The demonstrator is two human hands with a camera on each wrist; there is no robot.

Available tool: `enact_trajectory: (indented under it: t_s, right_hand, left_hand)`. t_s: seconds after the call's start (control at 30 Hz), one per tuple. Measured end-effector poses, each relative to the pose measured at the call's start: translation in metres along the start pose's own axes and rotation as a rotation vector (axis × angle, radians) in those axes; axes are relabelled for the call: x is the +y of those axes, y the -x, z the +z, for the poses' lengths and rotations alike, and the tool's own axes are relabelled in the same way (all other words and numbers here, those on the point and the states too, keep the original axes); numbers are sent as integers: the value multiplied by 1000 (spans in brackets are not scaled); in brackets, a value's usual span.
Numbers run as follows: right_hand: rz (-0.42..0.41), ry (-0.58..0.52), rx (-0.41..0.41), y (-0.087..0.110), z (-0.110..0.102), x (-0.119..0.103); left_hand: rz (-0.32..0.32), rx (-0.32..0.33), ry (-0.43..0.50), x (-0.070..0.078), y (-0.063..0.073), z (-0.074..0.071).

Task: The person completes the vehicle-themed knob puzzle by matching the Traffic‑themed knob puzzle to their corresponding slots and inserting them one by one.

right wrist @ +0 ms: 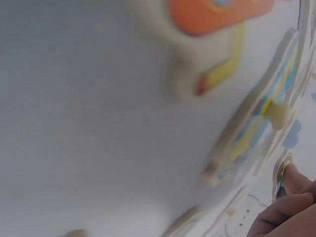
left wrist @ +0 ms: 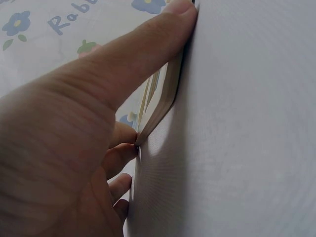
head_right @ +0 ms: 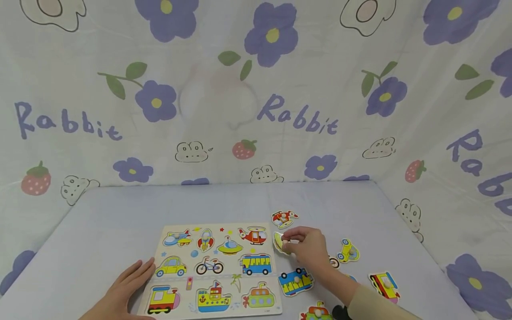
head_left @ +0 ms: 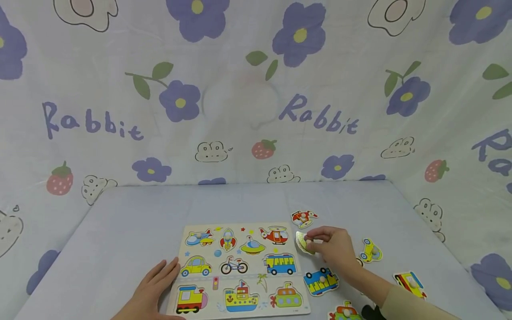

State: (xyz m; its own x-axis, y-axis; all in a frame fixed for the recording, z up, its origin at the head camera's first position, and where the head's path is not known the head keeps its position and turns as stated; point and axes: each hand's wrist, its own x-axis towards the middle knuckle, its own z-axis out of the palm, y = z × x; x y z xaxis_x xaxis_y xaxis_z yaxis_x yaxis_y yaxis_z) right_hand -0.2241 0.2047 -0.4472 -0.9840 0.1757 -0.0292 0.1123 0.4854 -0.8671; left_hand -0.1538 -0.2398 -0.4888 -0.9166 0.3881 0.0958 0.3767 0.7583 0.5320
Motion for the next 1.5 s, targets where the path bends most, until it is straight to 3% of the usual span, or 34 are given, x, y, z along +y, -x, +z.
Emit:
enact_trajectory:
  t_s: [0.37, 0.57, 0.73, 1.03, 1.23, 1.33, 1.5]
  right_hand:
    - [-216, 18, -80, 1, 33, -29]
    - [-300, 11, -164, 0, 54, -41]
    - [-354, 49, -213, -5, 69, -46]
    - [-411, 110, -267, -12, 84, -46]
    - [-450, 76, -380, -18, 90, -48]
    - [-425, 64, -433, -22, 94, -49]
    - [-321, 45, -453, -27, 99, -48]
  left_hand:
    - [-31, -17, 28, 2, 1, -4]
    - [-10, -13, -4, 2, 2, -3]
    - [-33, -28, 2, 2, 1, -2]
    - [-52, -54, 3, 3, -2, -2]
    - [-44, -43, -5, 4, -2, -4]
    - [-52, -41, 1, 5, -2, -4]
    - [-13, -19, -5, 0, -2, -3]
